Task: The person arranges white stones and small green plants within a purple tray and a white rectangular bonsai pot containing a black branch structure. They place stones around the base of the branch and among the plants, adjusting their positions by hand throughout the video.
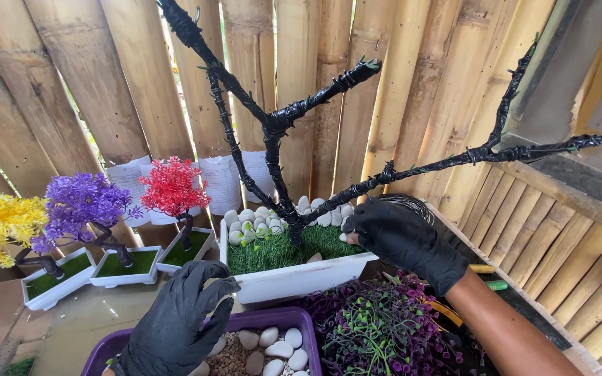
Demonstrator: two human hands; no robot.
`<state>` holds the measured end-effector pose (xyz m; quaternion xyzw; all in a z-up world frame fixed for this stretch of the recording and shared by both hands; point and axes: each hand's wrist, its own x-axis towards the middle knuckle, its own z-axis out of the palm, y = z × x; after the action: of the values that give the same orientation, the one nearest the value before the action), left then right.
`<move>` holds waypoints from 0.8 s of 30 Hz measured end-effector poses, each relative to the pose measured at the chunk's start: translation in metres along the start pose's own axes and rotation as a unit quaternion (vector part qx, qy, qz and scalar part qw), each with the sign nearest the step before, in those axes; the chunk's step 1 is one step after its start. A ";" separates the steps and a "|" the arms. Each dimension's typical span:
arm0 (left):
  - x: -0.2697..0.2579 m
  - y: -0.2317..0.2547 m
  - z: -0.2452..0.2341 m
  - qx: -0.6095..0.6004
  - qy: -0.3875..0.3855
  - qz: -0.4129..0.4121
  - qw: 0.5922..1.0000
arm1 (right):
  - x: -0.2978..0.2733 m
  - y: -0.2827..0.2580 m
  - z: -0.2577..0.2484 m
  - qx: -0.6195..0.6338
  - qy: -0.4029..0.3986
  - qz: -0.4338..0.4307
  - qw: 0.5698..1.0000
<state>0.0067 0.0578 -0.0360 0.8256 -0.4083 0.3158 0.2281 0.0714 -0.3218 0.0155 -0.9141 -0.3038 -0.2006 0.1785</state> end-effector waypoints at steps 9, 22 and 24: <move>-0.004 -0.007 -0.001 -0.004 -0.003 0.001 1.000 | -0.002 0.018 0.030 0.179 0.104 -0.051 0.977; 0.011 0.020 -0.015 -0.082 0.020 -0.046 0.995 | 0.005 0.013 0.018 -0.024 0.043 -0.140 0.989; 0.014 0.025 -0.016 -0.086 0.016 -0.039 0.995 | 0.005 0.010 0.016 -0.017 0.033 -0.116 0.993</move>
<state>-0.0126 0.0466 -0.0122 0.8127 -0.3981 0.2838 0.3169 0.0852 -0.3195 0.0019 -0.8686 -0.3979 -0.2555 0.1482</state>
